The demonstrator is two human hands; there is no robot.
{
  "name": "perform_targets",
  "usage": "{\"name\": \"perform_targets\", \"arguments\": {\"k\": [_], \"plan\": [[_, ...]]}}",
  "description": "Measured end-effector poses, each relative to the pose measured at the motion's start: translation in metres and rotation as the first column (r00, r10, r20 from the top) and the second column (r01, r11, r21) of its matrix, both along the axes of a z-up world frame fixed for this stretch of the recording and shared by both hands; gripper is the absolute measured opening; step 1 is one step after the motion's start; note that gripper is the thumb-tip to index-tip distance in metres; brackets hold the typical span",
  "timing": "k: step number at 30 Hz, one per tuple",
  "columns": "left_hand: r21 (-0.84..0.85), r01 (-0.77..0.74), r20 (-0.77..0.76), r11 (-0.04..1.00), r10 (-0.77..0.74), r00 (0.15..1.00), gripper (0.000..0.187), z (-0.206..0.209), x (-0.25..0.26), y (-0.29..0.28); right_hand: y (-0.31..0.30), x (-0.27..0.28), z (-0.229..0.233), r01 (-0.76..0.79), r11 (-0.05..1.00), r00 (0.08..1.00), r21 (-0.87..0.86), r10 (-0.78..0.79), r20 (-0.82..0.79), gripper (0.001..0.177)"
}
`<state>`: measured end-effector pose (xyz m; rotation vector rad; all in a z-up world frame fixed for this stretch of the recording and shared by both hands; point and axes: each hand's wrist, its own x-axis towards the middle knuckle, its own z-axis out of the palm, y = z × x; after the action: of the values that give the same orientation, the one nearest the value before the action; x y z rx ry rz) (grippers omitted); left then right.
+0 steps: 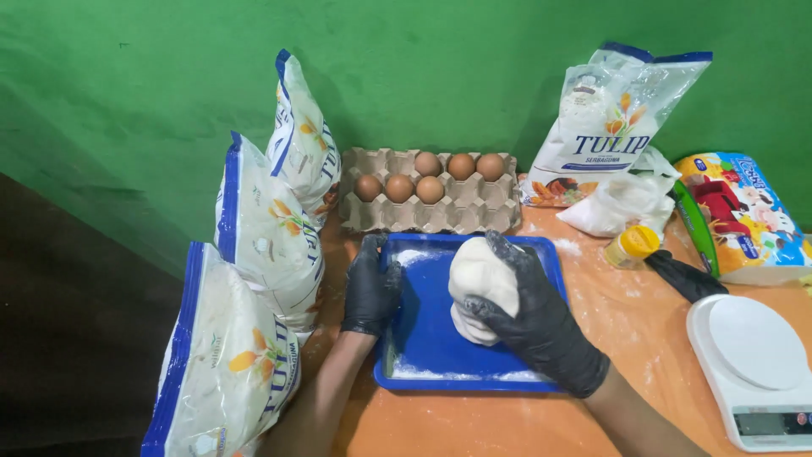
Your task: Kneading a piece of dough on a floured tray in a bakery setting.
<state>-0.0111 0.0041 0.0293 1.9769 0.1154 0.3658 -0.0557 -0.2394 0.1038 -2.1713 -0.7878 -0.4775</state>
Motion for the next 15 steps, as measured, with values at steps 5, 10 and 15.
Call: {"name": "perform_targets", "arguments": {"k": [5,10,15], "plan": [[0.005,-0.012,0.027,1.0,0.012,1.0,0.023,0.005,0.0,0.001,0.015,-0.008,0.019,0.007,0.998,0.999,-0.067,-0.005,0.033,0.072],[0.001,-0.012,-0.039,1.0,0.012,0.999,0.031,0.012,-0.004,0.0,0.019,0.016,0.075,0.075,0.975,0.993,-0.211,-0.054,0.101,0.065],[-0.006,-0.021,0.018,1.0,0.021,1.0,0.021,-0.002,0.008,0.001,0.047,0.049,0.059,-0.182,0.929,0.969,-0.321,0.225,0.103,0.06]]}}
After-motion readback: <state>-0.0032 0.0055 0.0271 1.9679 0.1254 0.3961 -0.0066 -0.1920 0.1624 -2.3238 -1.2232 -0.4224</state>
